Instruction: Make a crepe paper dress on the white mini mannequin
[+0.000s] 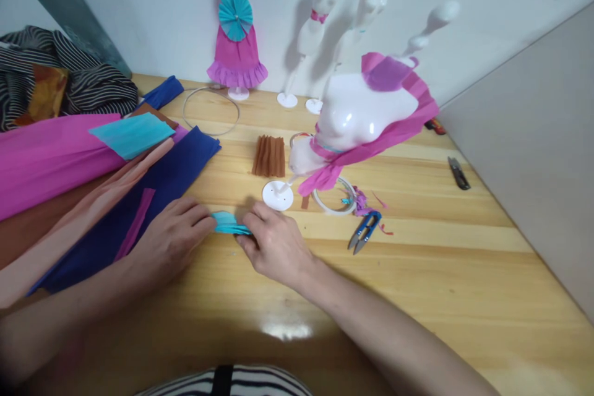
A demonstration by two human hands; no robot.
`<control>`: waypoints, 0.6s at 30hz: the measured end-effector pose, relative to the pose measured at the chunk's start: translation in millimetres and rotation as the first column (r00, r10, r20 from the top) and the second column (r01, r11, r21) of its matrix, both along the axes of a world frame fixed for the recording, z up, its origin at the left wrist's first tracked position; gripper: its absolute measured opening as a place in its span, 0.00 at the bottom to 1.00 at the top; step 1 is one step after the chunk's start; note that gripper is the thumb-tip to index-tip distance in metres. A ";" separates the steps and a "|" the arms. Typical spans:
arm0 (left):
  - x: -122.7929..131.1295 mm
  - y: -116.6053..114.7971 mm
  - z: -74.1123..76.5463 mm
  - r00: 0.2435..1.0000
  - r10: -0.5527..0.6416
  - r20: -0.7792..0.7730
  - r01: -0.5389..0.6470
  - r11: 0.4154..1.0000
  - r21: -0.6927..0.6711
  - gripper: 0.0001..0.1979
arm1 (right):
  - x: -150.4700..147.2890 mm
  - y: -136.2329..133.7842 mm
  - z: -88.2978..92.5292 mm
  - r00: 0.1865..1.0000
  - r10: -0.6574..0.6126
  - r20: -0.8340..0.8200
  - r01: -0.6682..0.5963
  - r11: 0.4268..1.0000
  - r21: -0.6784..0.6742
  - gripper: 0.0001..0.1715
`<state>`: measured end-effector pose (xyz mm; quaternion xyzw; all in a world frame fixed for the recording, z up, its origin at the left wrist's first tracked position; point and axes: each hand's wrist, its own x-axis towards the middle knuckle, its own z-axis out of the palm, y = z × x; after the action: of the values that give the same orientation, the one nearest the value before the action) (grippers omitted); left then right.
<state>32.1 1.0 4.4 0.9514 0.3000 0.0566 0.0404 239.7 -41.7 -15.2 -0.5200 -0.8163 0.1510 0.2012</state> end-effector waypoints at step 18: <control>0.6 3.2 3.0 0.999 0.003 -0.032 -0.003 1.000 -0.015 0.06 | 0.0 0.9 -10.8 0.999 -0.033 -0.032 0.036 0.996 0.086 0.06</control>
<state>32.8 4.3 7.4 0.9514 0.3026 0.0391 0.0428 239.7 -40.8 -26.0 -0.5224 -0.8099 0.1197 0.2384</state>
